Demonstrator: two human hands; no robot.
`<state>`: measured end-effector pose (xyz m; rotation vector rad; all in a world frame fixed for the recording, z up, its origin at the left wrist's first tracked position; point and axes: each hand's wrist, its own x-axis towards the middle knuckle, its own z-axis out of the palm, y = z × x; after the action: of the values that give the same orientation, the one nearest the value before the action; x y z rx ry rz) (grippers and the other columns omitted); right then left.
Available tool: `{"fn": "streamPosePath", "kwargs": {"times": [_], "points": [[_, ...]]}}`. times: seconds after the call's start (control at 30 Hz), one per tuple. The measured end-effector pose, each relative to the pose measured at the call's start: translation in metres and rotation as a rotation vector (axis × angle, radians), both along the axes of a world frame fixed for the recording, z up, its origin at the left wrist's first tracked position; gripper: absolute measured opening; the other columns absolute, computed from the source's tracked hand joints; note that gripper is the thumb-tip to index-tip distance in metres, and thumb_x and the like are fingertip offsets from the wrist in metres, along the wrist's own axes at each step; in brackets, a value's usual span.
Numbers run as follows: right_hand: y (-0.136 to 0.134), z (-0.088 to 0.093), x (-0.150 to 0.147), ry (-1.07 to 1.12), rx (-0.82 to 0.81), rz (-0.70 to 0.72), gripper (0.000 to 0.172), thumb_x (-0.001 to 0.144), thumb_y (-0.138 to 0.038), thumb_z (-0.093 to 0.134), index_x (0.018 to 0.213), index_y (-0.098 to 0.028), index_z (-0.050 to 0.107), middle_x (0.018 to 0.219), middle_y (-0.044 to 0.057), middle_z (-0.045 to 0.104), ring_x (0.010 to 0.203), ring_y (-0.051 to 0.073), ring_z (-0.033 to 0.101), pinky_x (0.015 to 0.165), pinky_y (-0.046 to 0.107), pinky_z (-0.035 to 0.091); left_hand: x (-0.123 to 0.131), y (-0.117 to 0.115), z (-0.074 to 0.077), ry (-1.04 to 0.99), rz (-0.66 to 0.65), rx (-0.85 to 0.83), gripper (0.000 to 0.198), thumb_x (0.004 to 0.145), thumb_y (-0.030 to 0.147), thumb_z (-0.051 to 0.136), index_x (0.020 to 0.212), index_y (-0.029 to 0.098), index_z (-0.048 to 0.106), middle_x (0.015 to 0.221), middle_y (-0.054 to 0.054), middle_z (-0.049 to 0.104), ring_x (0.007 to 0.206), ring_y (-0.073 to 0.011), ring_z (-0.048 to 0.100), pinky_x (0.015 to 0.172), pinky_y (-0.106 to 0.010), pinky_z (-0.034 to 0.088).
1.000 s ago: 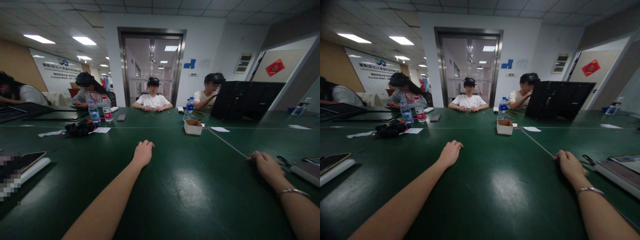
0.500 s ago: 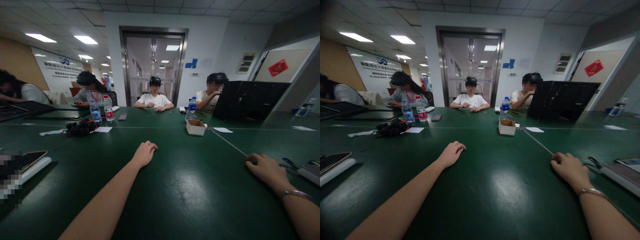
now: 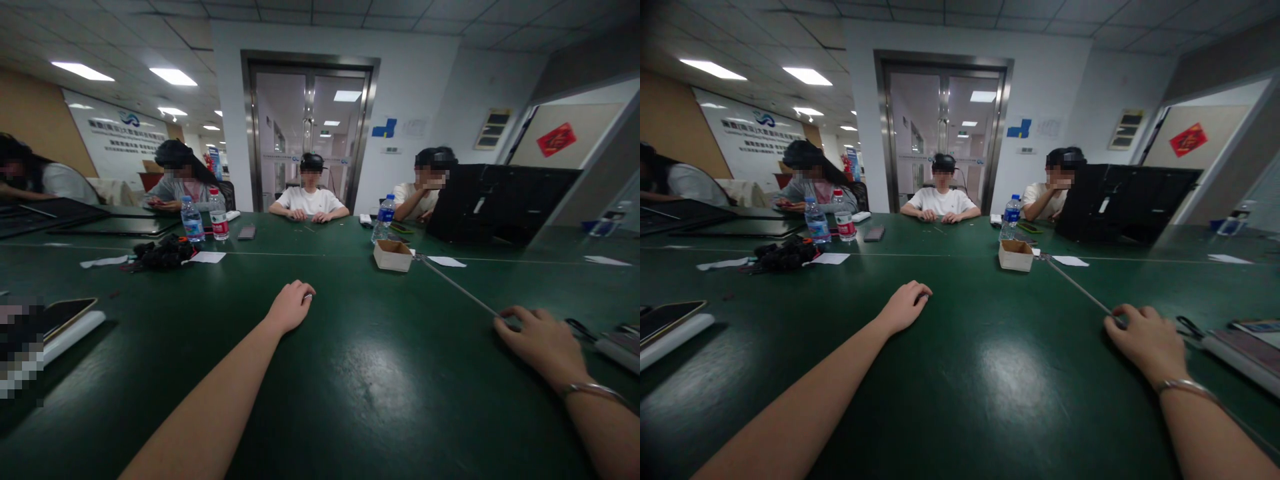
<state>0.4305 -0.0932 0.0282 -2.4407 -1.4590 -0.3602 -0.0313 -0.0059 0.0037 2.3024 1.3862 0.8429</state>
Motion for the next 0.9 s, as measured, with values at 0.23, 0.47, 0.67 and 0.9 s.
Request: {"fn": "streamPosePath", "kwargs": {"times": [0.23, 0.47, 0.67, 0.9], "points": [[0.006, 0.016, -0.072, -0.245, 0.222, 0.198, 0.035, 0.082, -0.036, 0.044, 0.109, -0.019, 0.061, 0.109, 0.018, 0.058, 0.1, 0.036, 0.048, 0.074, 0.046, 0.039, 0.003, 0.006, -0.004, -0.354, 0.06, -0.11, 0.017, 0.083, 0.03, 0.051, 0.094, 0.021, 0.059, 0.099, -0.008, 0.062, 0.093, -0.0215, 0.058, 0.084, -0.036, 0.045], [0.044, -0.002, -0.228, 0.517, 0.051, 0.845, 0.021, 0.082, -0.034, 0.048, 0.083, -0.02, 0.064, 0.084, 0.005, 0.063, 0.077, 0.018, 0.057, 0.072, 0.033, 0.045, 0.01, 0.023, -0.015, -0.807, -0.005, -0.238, 0.015, 0.083, 0.027, 0.051, 0.096, 0.018, 0.051, 0.092, -0.007, 0.064, 0.093, -0.0174, 0.06, 0.089, -0.034, 0.043], [0.084, -0.027, -0.338, 0.947, -0.06, 0.865, 0.018, 0.076, -0.033, 0.059, 0.084, -0.017, 0.062, 0.077, 0.002, 0.064, 0.068, 0.014, 0.057, 0.062, 0.026, 0.043, 0.005, 0.023, -0.012, -1.037, 0.027, -0.27, 0.018, 0.08, 0.026, 0.053, 0.096, 0.018, 0.054, 0.096, -0.007, 0.063, 0.097, -0.0175, 0.058, 0.087, -0.032, 0.044], [0.095, -0.04, -0.357, 0.954, 0.065, 0.766, 0.01, 0.072, -0.027, 0.061, 0.074, -0.019, 0.056, 0.071, 0.0, 0.06, 0.063, 0.013, 0.052, 0.059, 0.025, 0.041, 0.011, 0.022, -0.011, -1.145, 0.015, -0.333, 0.019, 0.077, 0.027, 0.057, 0.094, 0.018, 0.055, 0.096, -0.006, 0.064, 0.094, -0.0169, 0.06, 0.085, -0.032, 0.047]]}}
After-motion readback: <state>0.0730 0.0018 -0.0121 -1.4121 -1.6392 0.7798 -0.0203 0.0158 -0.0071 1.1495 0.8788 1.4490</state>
